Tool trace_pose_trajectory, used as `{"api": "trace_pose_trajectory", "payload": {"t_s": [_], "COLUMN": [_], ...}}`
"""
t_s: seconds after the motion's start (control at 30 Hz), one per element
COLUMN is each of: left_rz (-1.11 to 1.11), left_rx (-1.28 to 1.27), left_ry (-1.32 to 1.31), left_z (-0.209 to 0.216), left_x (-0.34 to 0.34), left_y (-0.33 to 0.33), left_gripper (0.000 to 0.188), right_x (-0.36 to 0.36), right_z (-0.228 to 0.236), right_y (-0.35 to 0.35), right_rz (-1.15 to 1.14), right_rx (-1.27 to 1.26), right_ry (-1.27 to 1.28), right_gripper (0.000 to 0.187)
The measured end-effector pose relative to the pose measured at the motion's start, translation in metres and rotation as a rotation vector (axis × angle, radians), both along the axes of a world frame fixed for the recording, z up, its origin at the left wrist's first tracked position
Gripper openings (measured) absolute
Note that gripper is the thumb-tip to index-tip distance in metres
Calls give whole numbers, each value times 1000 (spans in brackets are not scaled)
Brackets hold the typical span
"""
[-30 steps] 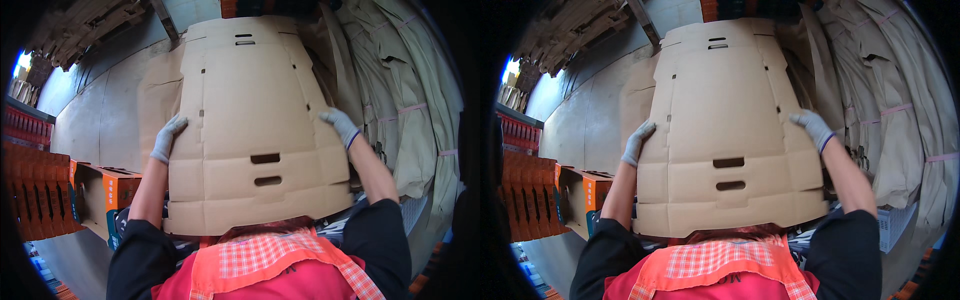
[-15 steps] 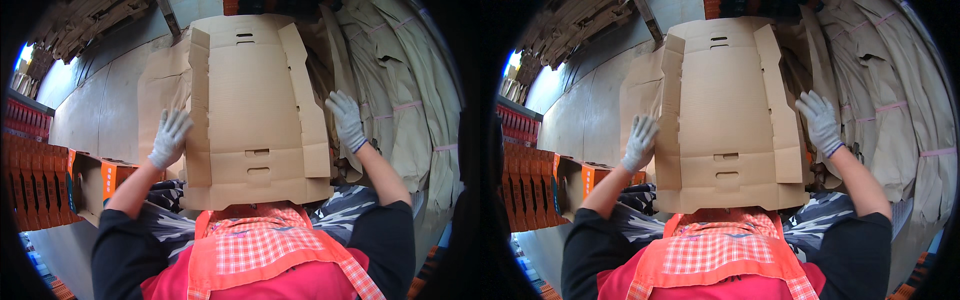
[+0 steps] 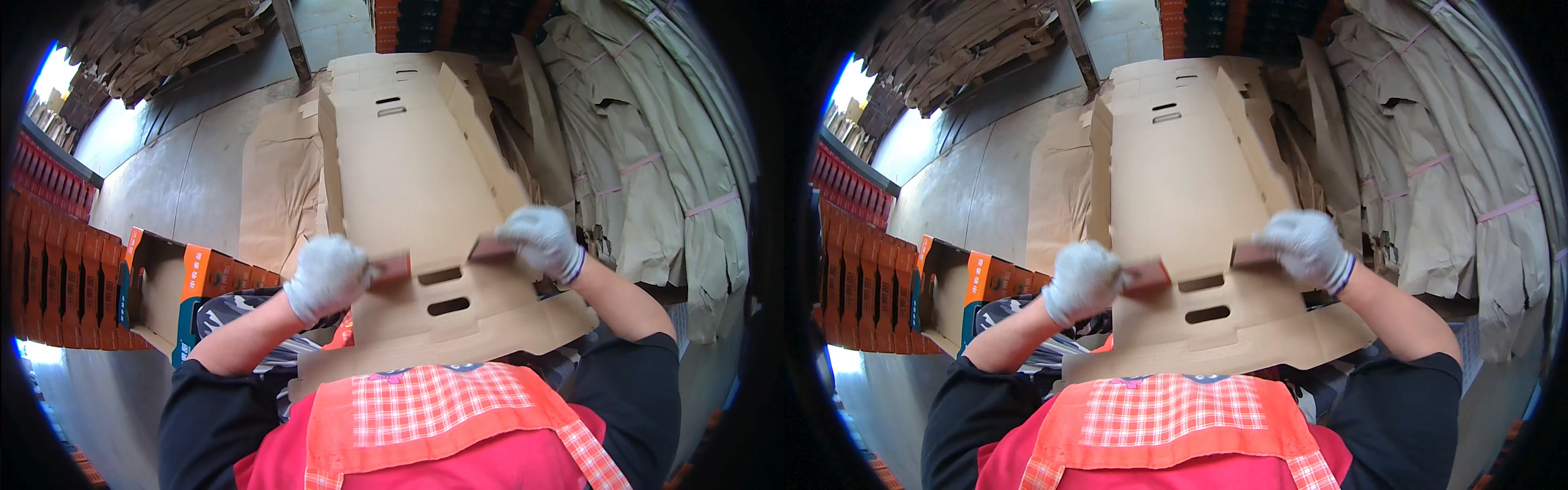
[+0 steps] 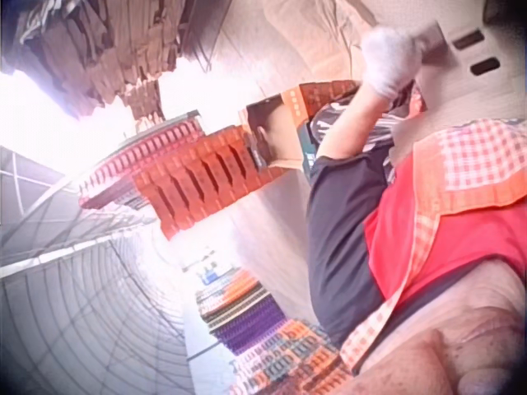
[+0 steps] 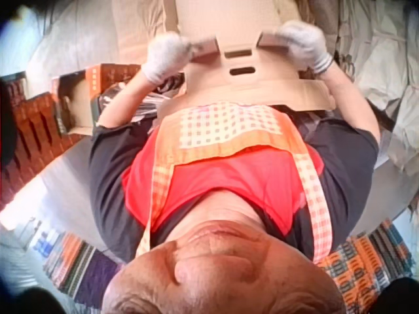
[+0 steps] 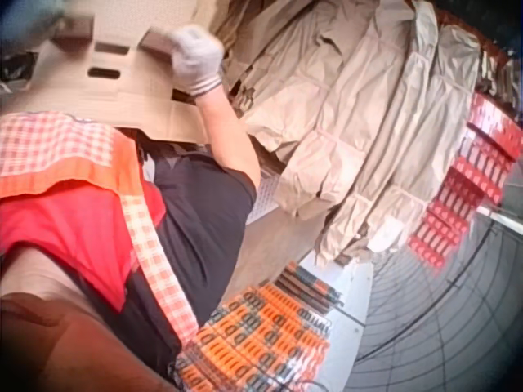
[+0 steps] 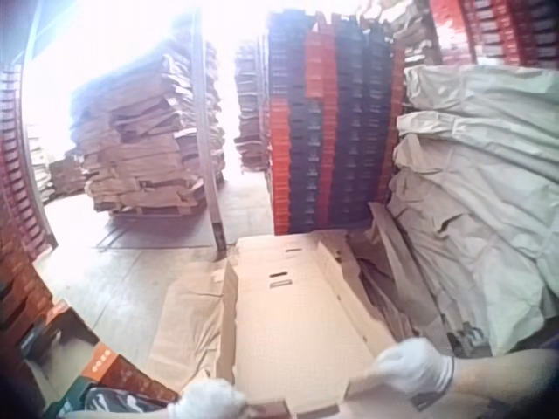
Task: The person sits on the floor in a warehouse and assembles multiple flat-packed cardboard boxes. They fold the flaps and tuck the tabs to form each box, then place the finished boxes aside.
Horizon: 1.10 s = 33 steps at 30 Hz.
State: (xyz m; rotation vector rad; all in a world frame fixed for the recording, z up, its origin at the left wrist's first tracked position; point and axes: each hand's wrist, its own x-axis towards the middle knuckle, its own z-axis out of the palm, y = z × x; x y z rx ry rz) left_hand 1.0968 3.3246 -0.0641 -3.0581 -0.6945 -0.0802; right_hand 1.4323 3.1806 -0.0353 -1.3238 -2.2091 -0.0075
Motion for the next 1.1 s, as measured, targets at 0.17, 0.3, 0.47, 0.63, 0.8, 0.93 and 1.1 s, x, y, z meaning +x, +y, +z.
{"api": "trace_pose_trajectory", "payload": {"t_s": [0.17, 0.3, 0.47, 0.63, 0.8, 0.93, 1.1], "left_rz": [-354, -375, 176, 483, 532, 644, 568], "left_rx": [-864, -874, -220, -663, -1886, -1958, -2636], "left_ry": [337, 606, -291, -878, -1498, -1795, -1685], "left_z": [-7, -3, -38, -111, -119, -104, -127], "left_x": [-20, -19, -20, 3, 24, 42, 94], "left_y": [-65, -41, 30, 33, 17, -15, -60], "left_gripper": [40, 42, 60, 75, 86, 59, 22], "right_x": [-78, -58, 5, 4, 48, 47, -55], "right_z": [5, -8, -45, -130, -136, -9, 156], "right_y": [-51, -23, 14, 37, 46, 51, 45], "right_rz": [348, 257, -137, -636, -311, -187, -413], "right_rx": [-1356, -1512, -234, -275, -717, -631, -394], "right_ry": [-519, -409, -224, 882, 1789, 1395, 405], "right_gripper": [49, 35, 69, 75, 65, 67, 77]}}
